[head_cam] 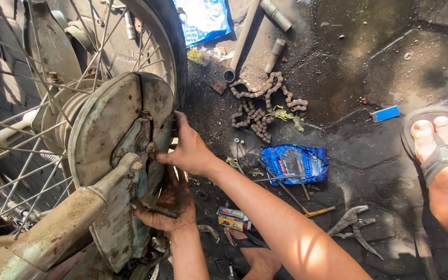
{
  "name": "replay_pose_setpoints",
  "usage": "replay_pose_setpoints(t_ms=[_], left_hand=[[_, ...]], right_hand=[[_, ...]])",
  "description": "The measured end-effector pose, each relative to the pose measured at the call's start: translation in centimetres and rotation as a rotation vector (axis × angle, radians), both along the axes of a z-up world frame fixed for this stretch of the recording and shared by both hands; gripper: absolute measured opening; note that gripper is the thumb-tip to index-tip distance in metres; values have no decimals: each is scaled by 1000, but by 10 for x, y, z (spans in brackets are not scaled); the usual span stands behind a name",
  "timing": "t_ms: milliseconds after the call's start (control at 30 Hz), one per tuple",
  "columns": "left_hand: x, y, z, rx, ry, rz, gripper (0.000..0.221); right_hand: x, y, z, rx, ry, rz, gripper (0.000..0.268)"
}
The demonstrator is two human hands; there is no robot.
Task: Repairing and reassembling the chain guard and rear wheel components of a motorcycle.
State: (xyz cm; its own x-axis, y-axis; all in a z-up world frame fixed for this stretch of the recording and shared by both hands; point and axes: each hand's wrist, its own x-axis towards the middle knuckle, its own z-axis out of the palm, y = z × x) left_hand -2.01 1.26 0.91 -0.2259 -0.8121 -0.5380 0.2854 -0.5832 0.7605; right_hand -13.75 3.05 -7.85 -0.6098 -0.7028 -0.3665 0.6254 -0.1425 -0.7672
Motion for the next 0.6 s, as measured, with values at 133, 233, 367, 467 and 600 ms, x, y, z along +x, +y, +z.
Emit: replay_pose_setpoints(t_ms=[133,233,367,467,600], left_hand=[[-6,3,0,-30,-10,5,99],[-6,4,1,-36,6,-6,98],[-2,4,-1,-31,46,-9,99],[-5,3,-1,-18,85,11,100],[-14,7,0,-78,67,-51,101]], right_hand=[[-3,1,3,-23,-29,-7,107],[-4,3,4,-3,-2,-16,105],[-1,4,4,-46,-74,-1,109],[-2,2,3,-76,-140,24,113],[-8,4,6,-76,-140,64,115]])
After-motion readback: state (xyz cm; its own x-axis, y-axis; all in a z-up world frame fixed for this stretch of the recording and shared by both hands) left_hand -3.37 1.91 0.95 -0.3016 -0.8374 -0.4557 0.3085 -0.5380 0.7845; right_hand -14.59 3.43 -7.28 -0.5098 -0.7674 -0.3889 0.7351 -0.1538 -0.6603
